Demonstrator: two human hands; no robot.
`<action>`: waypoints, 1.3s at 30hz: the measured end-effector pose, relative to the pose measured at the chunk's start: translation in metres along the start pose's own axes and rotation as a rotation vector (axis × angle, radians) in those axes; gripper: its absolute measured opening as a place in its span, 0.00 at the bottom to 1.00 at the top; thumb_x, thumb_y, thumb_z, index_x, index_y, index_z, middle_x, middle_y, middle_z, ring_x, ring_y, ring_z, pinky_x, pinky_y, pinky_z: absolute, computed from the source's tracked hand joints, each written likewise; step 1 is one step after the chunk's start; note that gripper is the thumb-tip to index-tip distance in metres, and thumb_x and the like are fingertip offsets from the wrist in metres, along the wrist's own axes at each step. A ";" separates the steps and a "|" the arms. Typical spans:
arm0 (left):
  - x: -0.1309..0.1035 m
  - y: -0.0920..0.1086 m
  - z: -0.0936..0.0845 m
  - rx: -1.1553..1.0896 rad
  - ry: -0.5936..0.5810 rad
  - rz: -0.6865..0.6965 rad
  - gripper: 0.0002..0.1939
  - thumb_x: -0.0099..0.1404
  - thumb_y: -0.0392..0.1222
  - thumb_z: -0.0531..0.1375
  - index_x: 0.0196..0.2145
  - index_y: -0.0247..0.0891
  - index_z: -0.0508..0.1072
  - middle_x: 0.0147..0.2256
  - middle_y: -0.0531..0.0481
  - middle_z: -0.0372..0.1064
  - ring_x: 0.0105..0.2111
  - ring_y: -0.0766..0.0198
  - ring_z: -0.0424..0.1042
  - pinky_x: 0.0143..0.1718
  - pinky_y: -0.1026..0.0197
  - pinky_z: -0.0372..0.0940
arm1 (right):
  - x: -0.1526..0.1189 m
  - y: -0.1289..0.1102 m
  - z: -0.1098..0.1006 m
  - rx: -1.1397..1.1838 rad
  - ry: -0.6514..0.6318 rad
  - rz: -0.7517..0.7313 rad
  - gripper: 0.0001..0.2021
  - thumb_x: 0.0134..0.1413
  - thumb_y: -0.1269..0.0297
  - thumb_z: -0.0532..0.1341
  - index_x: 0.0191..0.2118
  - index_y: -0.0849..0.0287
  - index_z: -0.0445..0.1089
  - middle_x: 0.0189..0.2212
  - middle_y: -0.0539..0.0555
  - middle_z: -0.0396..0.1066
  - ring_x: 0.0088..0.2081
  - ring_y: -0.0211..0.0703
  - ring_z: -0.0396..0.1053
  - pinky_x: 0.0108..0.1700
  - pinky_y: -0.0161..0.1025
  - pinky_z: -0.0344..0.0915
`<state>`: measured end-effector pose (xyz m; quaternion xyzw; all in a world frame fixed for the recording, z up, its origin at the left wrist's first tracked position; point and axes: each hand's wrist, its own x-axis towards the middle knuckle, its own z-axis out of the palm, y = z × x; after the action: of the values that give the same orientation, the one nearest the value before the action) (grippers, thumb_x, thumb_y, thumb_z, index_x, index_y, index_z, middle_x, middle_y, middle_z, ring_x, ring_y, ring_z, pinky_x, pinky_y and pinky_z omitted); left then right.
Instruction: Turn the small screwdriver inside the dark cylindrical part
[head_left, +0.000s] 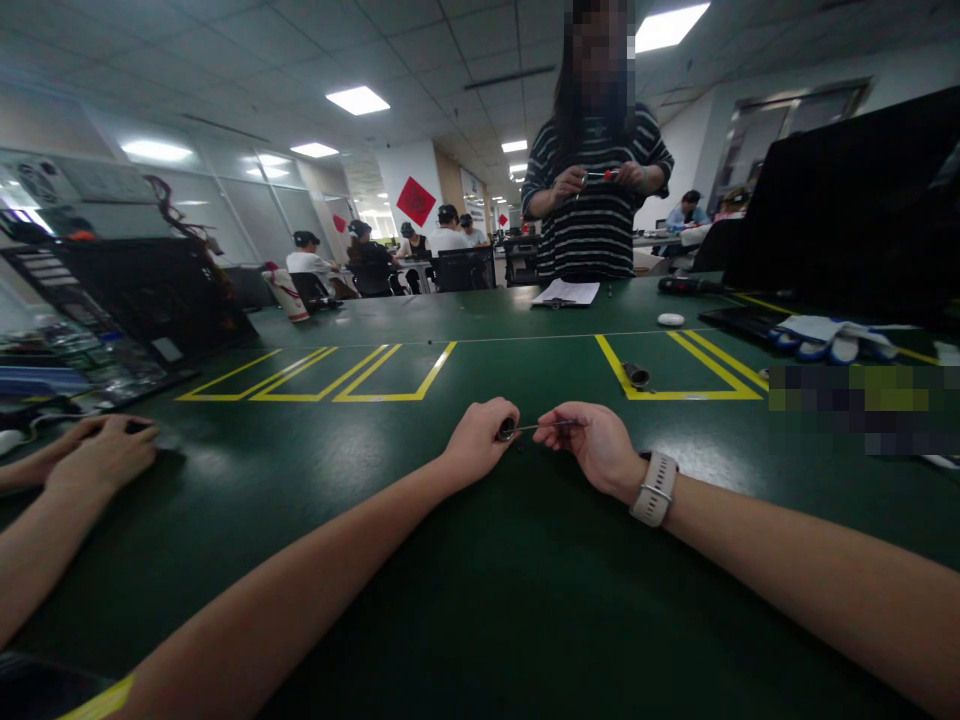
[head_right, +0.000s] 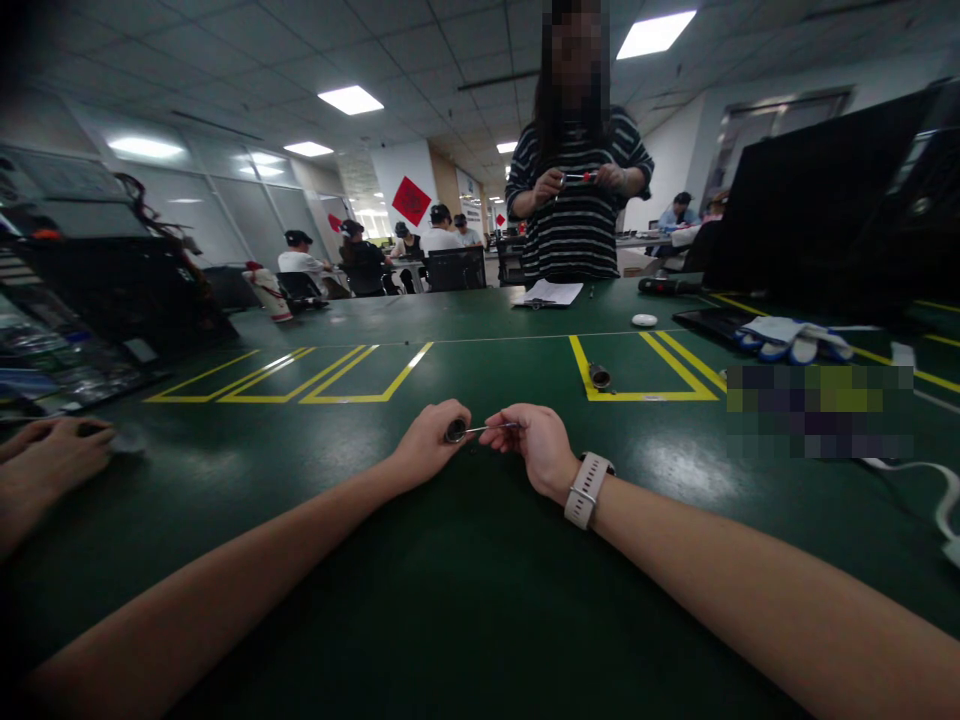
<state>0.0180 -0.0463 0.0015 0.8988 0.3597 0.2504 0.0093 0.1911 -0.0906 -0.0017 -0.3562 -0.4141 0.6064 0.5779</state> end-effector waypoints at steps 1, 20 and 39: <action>0.000 0.000 0.000 0.004 -0.005 -0.004 0.01 0.57 0.35 0.56 0.29 0.37 0.65 0.29 0.53 0.64 0.30 0.65 0.63 0.32 0.63 0.55 | 0.000 0.000 0.000 -0.008 0.003 -0.009 0.09 0.41 0.67 0.56 0.22 0.65 0.72 0.19 0.56 0.72 0.21 0.37 0.65 0.27 0.36 0.57; -0.002 -0.001 0.003 -0.078 0.027 -0.205 0.06 0.55 0.36 0.58 0.32 0.37 0.66 0.31 0.52 0.65 0.31 0.64 0.64 0.30 0.61 0.59 | -0.001 0.002 -0.004 -0.219 0.105 -0.123 0.09 0.43 0.67 0.56 0.18 0.61 0.69 0.15 0.52 0.67 0.20 0.37 0.62 0.24 0.36 0.56; -0.002 -0.016 0.003 -0.134 0.367 -0.368 0.11 0.52 0.36 0.62 0.36 0.40 0.70 0.36 0.50 0.65 0.39 0.59 0.65 0.43 0.54 0.61 | -0.008 0.006 0.008 -1.127 -0.430 -0.311 0.08 0.52 0.64 0.56 0.40 0.52 0.64 0.36 0.52 0.68 0.37 0.46 0.66 0.41 0.46 0.61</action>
<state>0.0079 -0.0359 -0.0052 0.7554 0.4952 0.4264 0.0489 0.1818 -0.0996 -0.0044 -0.4119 -0.8246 0.2614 0.2864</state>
